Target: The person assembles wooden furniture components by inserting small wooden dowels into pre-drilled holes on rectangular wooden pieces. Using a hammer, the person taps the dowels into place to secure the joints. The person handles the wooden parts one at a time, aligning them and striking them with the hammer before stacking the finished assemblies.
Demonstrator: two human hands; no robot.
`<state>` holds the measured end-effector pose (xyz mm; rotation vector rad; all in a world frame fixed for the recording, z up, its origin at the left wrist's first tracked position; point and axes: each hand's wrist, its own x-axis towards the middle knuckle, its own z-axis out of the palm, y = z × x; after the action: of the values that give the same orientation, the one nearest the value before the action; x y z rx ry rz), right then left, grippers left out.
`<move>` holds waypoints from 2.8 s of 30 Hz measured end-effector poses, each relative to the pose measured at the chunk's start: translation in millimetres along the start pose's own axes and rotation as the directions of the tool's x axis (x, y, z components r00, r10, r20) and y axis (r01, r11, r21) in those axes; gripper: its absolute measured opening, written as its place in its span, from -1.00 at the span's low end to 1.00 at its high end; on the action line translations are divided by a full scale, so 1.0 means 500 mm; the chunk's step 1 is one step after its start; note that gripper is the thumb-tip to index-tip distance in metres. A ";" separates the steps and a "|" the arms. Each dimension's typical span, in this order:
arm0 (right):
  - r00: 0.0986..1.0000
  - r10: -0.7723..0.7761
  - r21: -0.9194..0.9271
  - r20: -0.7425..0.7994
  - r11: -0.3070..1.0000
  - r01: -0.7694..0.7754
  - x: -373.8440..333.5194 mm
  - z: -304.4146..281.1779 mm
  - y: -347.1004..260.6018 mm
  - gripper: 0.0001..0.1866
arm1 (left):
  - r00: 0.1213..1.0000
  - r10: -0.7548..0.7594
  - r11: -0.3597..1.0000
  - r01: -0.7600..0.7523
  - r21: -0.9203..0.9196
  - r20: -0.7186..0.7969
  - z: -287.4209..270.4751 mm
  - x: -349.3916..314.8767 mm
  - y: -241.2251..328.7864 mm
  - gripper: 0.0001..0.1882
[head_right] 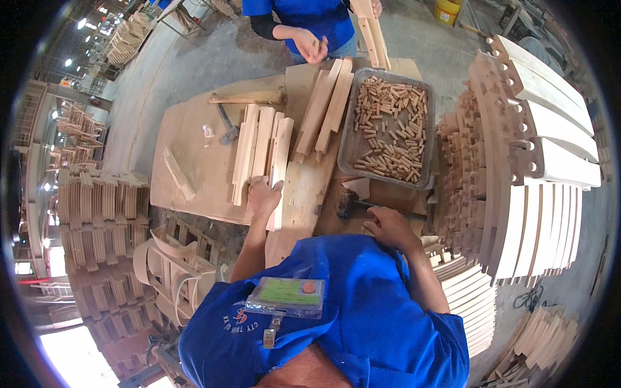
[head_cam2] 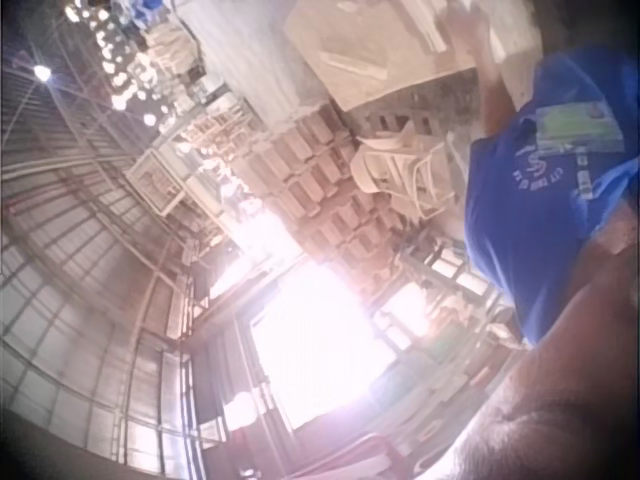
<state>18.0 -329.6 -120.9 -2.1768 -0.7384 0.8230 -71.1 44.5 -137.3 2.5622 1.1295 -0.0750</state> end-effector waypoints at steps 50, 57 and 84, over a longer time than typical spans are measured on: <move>0.956 -0.219 0.926 -0.195 0.281 0.253 0.231 0.032 -0.332 -0.21 | 0.970 0.236 0.481 -0.165 -0.861 -0.055 -0.076 -0.097 0.045 -0.45; 0.839 -0.147 0.704 -0.524 0.481 0.523 0.209 -0.056 -0.299 -0.43 | 0.945 0.294 0.165 0.100 -0.981 0.145 -0.111 -0.053 0.112 -0.26; 0.523 -0.309 0.277 -0.794 0.582 0.764 0.211 -0.043 -0.319 -0.04 | 0.861 0.492 0.267 -0.293 -0.918 -0.131 -0.069 -0.112 0.203 -0.46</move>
<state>59.8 -168.7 -23.9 -1.2957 -0.6199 -0.1471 -38.7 -47.2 -65.6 1.6101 0.2027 0.3587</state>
